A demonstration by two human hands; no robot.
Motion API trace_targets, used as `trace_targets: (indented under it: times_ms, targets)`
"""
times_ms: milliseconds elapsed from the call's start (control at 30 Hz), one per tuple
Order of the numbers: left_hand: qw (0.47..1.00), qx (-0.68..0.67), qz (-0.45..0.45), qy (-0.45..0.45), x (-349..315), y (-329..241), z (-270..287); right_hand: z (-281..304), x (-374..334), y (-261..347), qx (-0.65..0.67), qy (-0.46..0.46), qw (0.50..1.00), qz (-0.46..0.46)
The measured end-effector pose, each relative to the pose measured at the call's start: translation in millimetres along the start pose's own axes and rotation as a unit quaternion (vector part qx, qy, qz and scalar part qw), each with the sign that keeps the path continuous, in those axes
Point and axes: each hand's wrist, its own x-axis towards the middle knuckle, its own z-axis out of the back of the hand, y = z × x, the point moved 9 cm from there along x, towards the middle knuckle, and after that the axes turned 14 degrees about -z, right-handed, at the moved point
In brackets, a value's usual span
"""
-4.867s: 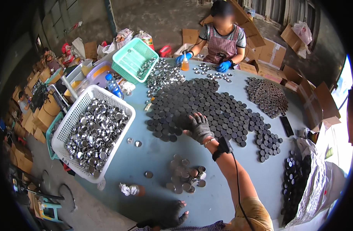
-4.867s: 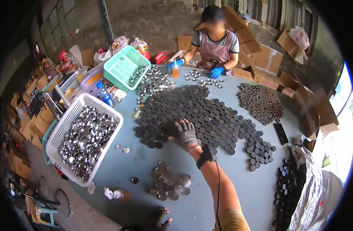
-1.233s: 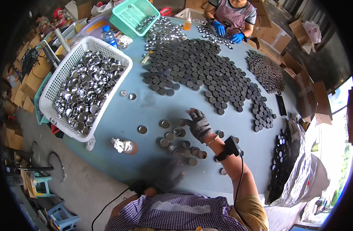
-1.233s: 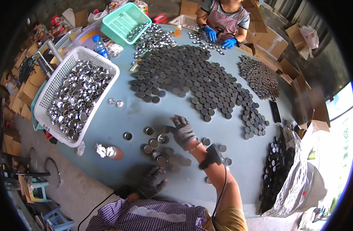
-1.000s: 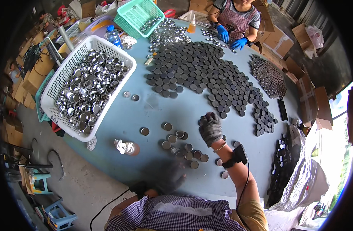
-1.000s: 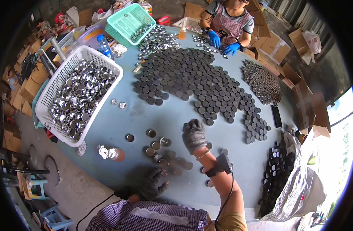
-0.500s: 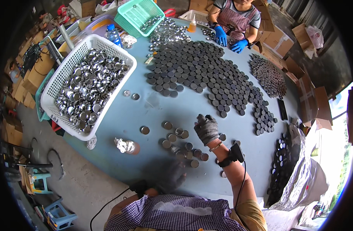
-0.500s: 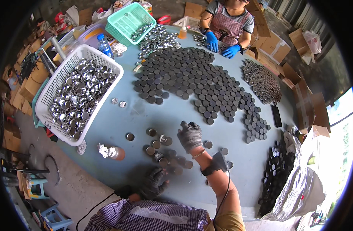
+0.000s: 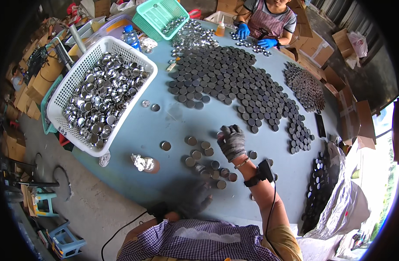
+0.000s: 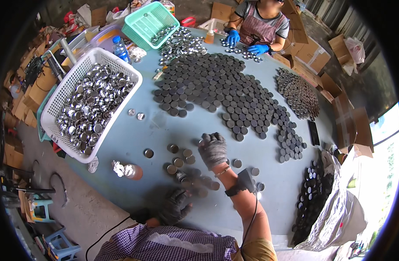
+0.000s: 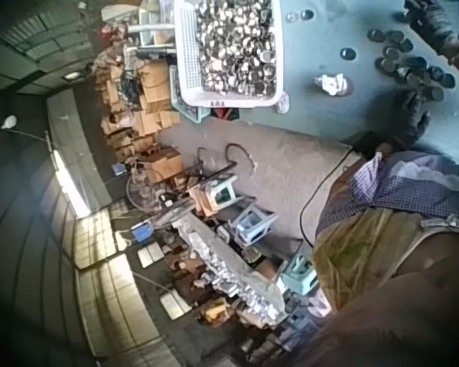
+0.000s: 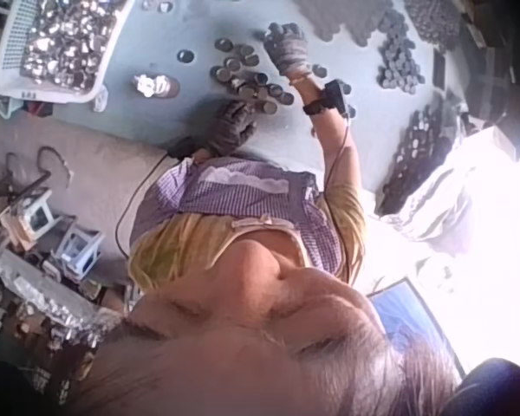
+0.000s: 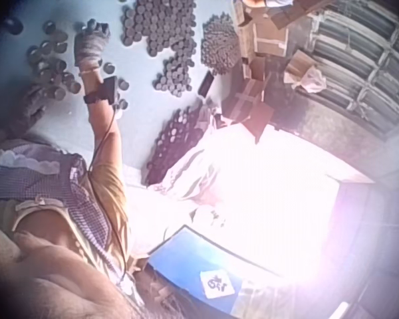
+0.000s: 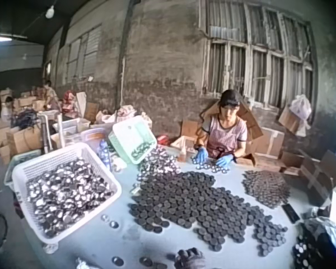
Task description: The recorder is assembling small black rubber or plastic disks into metal caps, applying a liquid adhesive to them at a workstation.
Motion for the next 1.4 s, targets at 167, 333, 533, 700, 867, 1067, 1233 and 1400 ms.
trace_targets:
  times_ms: [167, 333, 533, 700, 867, 1067, 1233, 1400]
  targets:
    - [1.0, 0.007, -0.013, -0.01, 1, 0, -5, -20, -18, 38, 0.031, 0.003, 0.993, 0.111]
    - [0.999, 0.024, -0.008, -0.029, 5, -4, 9, -18, -3, 34, 0.03, 0.044, 0.998, 0.024]
    - [1.0, -0.007, 0.003, -0.005, -3, 2, -3, -4, -11, 6, 0.049, 0.067, 0.996, 0.034]
    - [1.0, 0.002, -0.01, -0.029, -5, 3, -5, -13, -32, 22, -0.017, 0.137, 0.99, 0.012]
    - [1.0, 0.015, -0.007, -0.022, -5, 3, -9, -10, -25, 10, 0.026, 0.14, 0.988, -0.062]
    - [1.0, -0.015, 0.018, 0.0, -1, 5, -9, -2, -26, -20, 0.089, 0.062, 0.993, -0.037]
    - [1.0, -0.007, 0.01, -0.015, -4, 4, -6, 18, -41, 34, 0.086, 0.014, 0.993, 0.083]
    - [0.999, 0.017, -0.017, -0.035, 5, -5, 2, 9, -45, 47, 0.084, 0.072, 0.989, 0.096]
